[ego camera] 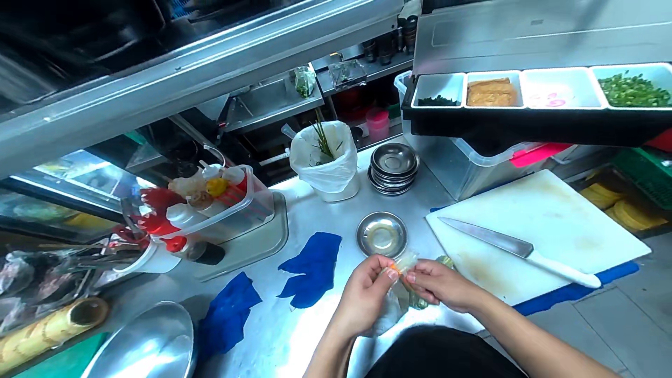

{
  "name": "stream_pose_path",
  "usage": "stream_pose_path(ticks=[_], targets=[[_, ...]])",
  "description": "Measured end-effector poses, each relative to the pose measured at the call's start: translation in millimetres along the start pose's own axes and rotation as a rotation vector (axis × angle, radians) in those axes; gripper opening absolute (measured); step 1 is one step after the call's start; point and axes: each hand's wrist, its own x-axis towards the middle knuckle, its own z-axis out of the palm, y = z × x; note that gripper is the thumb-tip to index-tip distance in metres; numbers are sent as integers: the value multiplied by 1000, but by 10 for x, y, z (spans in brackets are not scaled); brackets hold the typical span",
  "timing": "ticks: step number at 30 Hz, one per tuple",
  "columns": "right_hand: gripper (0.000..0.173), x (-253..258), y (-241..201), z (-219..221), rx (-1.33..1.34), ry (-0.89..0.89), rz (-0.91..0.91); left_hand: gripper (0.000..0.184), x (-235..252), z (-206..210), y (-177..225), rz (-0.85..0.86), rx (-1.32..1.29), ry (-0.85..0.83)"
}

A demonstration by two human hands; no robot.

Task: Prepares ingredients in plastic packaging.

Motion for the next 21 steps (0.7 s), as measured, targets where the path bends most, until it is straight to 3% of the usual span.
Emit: stream_pose_path(ticks=[2,6,8,11,15,17,19,21], targets=[[6,95,-87,-82,150,-40,77,18,-30,25,19,1,1,-41],[21,223,-243,-123,226,-83,208,19,-64,13,21,15,4,-118],[19,249,-442,-105,159,-104,271,19,-86,39,26,2,79,-177],[19,209,-866,-26,-127,-131,308,20,-113,144,38,-54,263,-197],[23,-45,-1405,298,-974,-130,187,24,-87,287,27,-29,483,-92],[26,-259,-1441,498,-1273,-79,95,22,-44,334,20,-6,493,29],[30,-398,-1316,607,-1258,-29,71,21,-6,306,24,11,437,155],[41,-467,-1121,634,-1022,9,112,18,16,233,36,-4,306,219]])
